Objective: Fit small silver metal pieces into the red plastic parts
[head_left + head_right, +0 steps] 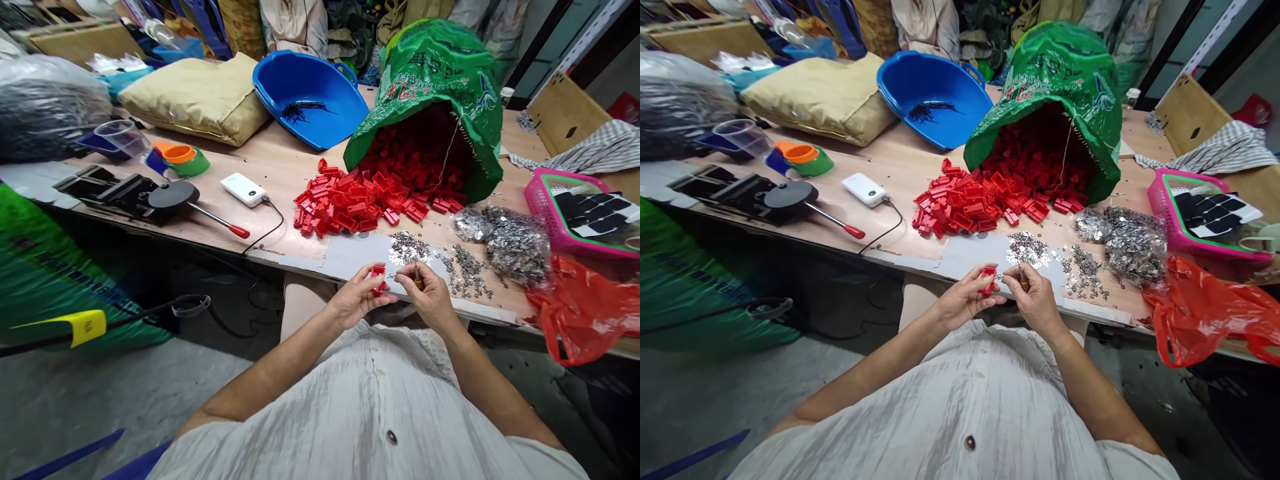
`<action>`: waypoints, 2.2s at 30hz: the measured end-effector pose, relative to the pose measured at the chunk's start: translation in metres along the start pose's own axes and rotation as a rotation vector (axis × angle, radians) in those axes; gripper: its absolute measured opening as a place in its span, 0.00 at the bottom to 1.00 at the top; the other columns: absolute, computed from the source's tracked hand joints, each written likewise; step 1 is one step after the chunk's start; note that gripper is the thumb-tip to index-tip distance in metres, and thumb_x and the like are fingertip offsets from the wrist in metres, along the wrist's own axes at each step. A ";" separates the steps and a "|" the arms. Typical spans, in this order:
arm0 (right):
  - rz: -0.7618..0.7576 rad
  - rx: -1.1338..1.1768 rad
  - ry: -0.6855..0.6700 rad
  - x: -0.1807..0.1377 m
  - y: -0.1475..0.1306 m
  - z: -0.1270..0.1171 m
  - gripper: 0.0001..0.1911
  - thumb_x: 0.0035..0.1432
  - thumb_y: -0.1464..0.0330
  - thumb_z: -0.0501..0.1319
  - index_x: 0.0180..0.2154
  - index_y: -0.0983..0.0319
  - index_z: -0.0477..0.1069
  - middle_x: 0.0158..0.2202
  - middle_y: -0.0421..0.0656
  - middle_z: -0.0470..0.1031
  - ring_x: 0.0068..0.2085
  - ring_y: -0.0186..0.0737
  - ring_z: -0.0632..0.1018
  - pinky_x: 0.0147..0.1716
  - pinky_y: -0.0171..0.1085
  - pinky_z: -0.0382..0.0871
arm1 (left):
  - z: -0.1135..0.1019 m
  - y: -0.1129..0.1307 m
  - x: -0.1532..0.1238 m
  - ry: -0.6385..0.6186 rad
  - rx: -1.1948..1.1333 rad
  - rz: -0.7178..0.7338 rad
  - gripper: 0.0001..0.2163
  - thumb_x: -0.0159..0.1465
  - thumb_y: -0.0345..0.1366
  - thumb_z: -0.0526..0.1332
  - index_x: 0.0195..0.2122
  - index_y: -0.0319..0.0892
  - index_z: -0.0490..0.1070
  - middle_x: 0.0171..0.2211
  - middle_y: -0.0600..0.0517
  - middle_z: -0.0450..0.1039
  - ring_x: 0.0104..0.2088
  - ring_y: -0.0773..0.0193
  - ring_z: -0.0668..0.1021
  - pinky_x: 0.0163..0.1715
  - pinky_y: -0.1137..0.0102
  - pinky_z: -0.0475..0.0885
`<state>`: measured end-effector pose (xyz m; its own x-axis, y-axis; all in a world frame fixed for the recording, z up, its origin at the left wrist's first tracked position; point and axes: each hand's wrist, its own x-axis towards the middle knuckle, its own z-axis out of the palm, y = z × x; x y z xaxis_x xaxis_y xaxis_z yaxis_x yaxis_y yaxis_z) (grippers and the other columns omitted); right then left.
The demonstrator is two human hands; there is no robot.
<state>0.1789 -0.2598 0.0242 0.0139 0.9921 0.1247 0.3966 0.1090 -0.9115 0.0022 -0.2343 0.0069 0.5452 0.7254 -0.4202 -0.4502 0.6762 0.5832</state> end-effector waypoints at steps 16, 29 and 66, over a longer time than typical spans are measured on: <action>-0.044 -0.137 0.007 -0.017 -0.005 -0.003 0.08 0.63 0.63 0.59 0.37 0.59 0.73 0.32 0.40 0.78 0.29 0.35 0.74 0.31 0.34 0.67 | 0.003 0.000 -0.004 -0.092 0.024 0.208 0.26 0.54 0.29 0.70 0.53 0.49 0.67 0.40 0.54 0.72 0.42 0.61 0.80 0.52 0.55 0.72; -0.233 -0.331 -0.014 -0.020 0.006 0.005 0.04 0.65 0.69 0.56 0.38 0.58 0.69 0.35 0.43 0.76 0.35 0.39 0.76 0.36 0.36 0.68 | -0.001 -0.015 -0.011 0.130 0.615 0.642 0.15 0.52 0.28 0.72 0.40 0.46 0.73 0.50 0.50 0.76 0.49 0.61 0.78 0.54 0.67 0.70; 0.169 0.330 -0.313 -0.012 0.028 0.000 0.13 0.59 0.62 0.63 0.32 0.59 0.60 0.30 0.35 0.61 0.30 0.31 0.63 0.30 0.32 0.59 | -0.008 -0.035 -0.006 -0.033 1.202 1.213 0.17 0.61 0.27 0.64 0.52 0.45 0.70 0.45 0.47 0.80 0.49 0.58 0.80 0.54 0.59 0.75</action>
<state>0.1896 -0.2684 -0.0029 -0.2434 0.9632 -0.1137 0.0999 -0.0917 -0.9908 0.0095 -0.2612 -0.0163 0.3380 0.6991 0.6302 0.1513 -0.7012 0.6967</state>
